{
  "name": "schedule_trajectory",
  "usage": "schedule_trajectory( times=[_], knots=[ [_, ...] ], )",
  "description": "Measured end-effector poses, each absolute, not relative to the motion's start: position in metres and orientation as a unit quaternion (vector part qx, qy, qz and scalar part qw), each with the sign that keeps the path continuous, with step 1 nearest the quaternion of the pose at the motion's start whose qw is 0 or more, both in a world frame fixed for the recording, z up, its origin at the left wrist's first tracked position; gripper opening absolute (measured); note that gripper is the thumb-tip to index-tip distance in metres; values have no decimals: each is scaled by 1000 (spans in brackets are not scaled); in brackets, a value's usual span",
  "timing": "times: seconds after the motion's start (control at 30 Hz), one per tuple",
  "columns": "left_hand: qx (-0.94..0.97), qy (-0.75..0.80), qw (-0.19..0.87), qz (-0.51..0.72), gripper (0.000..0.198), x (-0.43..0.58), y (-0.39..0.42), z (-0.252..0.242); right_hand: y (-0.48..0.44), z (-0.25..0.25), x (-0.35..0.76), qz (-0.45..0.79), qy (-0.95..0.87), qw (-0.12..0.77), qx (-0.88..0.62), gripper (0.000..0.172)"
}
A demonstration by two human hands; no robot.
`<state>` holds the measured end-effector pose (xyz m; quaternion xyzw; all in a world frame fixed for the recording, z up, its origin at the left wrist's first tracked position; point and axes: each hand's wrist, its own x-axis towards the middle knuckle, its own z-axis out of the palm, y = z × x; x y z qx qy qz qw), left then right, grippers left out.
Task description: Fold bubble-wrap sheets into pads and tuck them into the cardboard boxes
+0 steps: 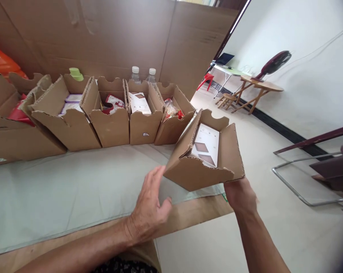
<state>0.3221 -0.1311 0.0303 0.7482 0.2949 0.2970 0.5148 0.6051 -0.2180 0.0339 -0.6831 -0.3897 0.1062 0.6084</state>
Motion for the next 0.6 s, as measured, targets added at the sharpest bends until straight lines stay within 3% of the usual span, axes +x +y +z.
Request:
schedule_trajectory(
  times=[0.13, 0.2, 0.37, 0.5, 0.6],
  knots=[
    [742, 275, 550, 265, 92, 336, -115, 25, -252, 11, 573, 213, -429, 563, -673, 68],
    [753, 251, 549, 263, 98, 352, -119, 23, -249, 5, 562, 209, -416, 542, -700, 72],
    [802, 186, 519, 230, 103, 383, -121, 22, -221, 11, 574, 147, -356, 581, -717, 61],
    [875, 172, 419, 173, 94, 374, -107, 11, -203, 21, 604, 139, -373, 605, -690, 58],
    [931, 155, 311, 118, 74, 354, -102, -7, -185, 25, 626, 148, -390, 607, -676, 60]
  ],
)
